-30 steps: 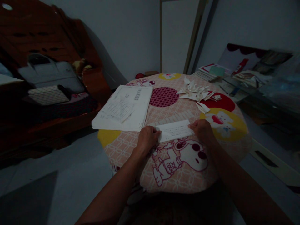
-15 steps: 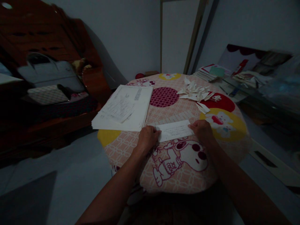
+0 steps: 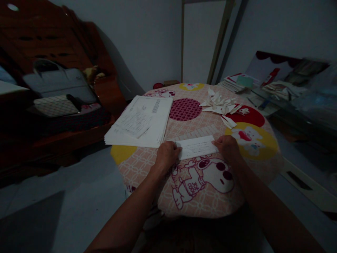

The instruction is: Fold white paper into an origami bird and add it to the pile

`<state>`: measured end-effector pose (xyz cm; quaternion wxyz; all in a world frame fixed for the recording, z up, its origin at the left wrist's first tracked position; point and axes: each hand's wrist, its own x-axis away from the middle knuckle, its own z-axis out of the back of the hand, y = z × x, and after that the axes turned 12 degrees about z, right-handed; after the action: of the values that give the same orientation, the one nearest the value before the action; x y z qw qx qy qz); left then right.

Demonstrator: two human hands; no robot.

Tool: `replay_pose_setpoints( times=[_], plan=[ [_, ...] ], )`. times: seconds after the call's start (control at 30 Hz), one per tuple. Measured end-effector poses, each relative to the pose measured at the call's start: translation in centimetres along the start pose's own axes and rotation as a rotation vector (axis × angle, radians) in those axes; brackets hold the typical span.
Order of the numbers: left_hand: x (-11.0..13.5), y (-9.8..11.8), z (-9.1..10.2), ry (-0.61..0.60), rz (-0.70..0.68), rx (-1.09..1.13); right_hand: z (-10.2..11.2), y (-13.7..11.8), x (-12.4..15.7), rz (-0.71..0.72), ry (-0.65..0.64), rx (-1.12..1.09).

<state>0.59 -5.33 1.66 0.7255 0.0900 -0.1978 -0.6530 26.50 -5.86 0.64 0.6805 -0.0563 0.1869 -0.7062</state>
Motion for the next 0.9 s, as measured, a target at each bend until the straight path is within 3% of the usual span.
replay_pose_setpoints(
  times=[0.13,0.2,0.27,0.4,0.5,0.67,0.9],
  plan=[
    [0.4,-0.3,-0.4,0.147,-0.041,-0.009,-0.2,0.3,0.0,0.057,0.032,0.035],
    [0.1,-0.5,-0.6,0.217,-0.176,0.012,-0.3,0.3,0.0,0.047,0.02,0.043],
    [-0.5,-0.8,-0.9,0.25,-0.395,0.034,-0.2,0.2,0.0,0.021,0.007,0.038],
    [-1.8,-1.1,-1.0,0.102,-0.729,0.014,0.0,-0.2,0.0,-0.024,-0.007,0.026],
    [-2.0,-1.2,-0.5,-0.023,-0.784,-0.038,0.0,-0.3,0.1,-0.019,0.014,0.031],
    [-1.3,-1.2,0.2,-0.117,-0.847,-0.153,-0.1,-0.1,0.1,0.006,0.022,0.021],
    [-0.1,-1.0,-0.2,-0.129,-1.009,-0.332,0.4,-0.4,0.0,-0.005,-0.002,-0.003]
  ],
)
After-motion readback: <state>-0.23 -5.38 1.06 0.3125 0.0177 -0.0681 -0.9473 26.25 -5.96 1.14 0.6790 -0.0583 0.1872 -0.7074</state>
